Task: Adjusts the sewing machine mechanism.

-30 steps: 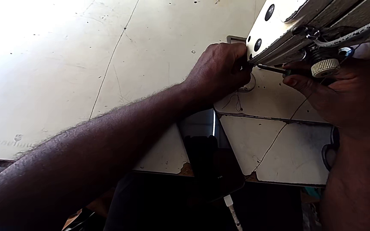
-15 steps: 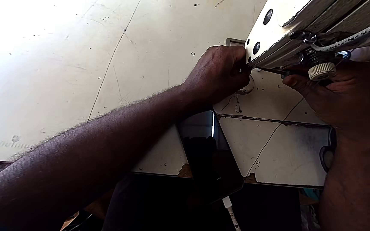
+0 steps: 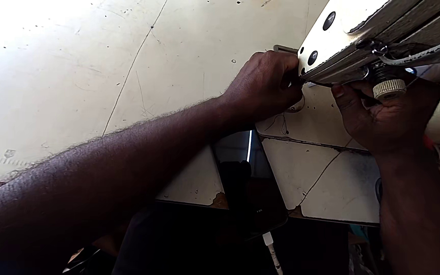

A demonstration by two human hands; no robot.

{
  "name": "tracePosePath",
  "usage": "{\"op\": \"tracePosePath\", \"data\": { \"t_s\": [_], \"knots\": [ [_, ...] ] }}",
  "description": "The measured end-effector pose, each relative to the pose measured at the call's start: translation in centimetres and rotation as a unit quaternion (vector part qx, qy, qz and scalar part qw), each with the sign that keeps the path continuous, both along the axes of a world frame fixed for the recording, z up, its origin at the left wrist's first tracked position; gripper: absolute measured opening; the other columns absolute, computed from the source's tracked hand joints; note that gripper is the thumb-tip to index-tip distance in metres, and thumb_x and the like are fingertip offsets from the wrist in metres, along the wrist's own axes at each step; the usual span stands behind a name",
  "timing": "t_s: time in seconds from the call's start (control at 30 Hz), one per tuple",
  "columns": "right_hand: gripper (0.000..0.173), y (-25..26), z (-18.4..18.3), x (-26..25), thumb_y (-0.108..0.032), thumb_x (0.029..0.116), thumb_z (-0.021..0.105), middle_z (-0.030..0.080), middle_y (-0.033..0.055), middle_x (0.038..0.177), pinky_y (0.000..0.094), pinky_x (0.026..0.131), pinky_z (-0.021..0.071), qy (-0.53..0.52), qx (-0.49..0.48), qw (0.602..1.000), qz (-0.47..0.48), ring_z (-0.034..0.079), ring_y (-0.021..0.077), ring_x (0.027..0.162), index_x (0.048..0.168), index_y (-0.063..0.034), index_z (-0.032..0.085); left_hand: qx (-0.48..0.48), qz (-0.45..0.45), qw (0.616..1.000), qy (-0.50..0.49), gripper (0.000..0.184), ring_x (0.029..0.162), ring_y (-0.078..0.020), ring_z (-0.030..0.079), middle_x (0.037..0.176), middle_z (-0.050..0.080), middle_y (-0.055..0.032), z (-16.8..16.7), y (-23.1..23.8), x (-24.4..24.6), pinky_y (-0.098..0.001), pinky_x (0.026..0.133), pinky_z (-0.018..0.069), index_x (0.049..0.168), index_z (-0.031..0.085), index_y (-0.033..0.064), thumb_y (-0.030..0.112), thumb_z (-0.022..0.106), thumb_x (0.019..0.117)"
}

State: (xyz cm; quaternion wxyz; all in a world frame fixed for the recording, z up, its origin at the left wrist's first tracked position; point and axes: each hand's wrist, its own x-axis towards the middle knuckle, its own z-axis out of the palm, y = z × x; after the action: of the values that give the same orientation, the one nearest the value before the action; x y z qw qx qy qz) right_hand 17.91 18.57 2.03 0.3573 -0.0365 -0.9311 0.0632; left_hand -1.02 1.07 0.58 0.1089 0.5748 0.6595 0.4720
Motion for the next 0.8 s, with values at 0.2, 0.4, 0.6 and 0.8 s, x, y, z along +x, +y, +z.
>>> {"op": "tracePosePath", "data": {
  "t_s": [0.2, 0.4, 0.6, 0.8],
  "knots": [
    [0.036, 0.0, -0.5, -0.4, -0.041, 0.0984, 0.067, 0.072, 0.0176, 0.086, 0.0490, 0.070, 0.0528, 0.022, 0.050, 0.998, -0.036, 0.071, 0.0279, 0.078, 0.095, -0.0051, 0.073, -0.008, 0.000, 1.000, -0.004, 0.013, 0.058, -0.0035, 0.057, 0.067, 0.062, 0.0066, 0.1, 0.0, 0.0, -0.0269, 0.054, 0.0484, 0.082, 0.066, 0.0138, 0.019, 0.070, 0.0940],
    [0.033, 0.0, -0.6, -0.8, -0.039, 0.0974, 0.069, 0.073, 0.0135, 0.083, 0.0460, 0.067, 0.0546, 0.022, 0.011, 1.000, -0.019, 0.071, 0.0223, 0.075, 0.093, -0.0065, 0.072, 0.003, -0.002, 1.000, -0.010, 0.012, 0.058, -0.0033, 0.056, 0.067, 0.062, 0.0068, 0.2, -0.1, -0.1, -0.0272, 0.053, 0.0463, 0.080, 0.066, 0.0147, 0.017, 0.069, 0.0919],
    [0.035, -0.2, -0.4, -0.8, -0.042, 0.0964, 0.070, 0.073, 0.0132, 0.081, 0.0470, 0.066, 0.0540, 0.016, 0.008, 0.999, -0.028, 0.071, 0.0224, 0.072, 0.094, -0.0065, 0.070, 0.012, -0.008, 1.000, -0.024, 0.012, 0.057, -0.0030, 0.056, 0.066, 0.062, 0.0061, 0.2, 0.0, 0.0, -0.0258, 0.052, 0.0469, 0.080, 0.067, 0.0133, 0.016, 0.069, 0.0924],
    [0.036, -0.4, -0.3, -0.9, -0.042, 0.0962, 0.070, 0.072, 0.0134, 0.081, 0.0467, 0.066, 0.0539, 0.019, 0.018, 0.999, -0.033, 0.070, 0.0222, 0.070, 0.095, -0.0060, 0.070, -0.009, 0.061, 0.993, 0.099, 0.014, 0.058, -0.0061, 0.055, 0.068, 0.062, 0.0035, 1.8, -0.7, -2.9, -0.0301, 0.054, 0.0455, 0.085, 0.071, 0.0121, 0.020, 0.063, 0.0928]
  ]
}}
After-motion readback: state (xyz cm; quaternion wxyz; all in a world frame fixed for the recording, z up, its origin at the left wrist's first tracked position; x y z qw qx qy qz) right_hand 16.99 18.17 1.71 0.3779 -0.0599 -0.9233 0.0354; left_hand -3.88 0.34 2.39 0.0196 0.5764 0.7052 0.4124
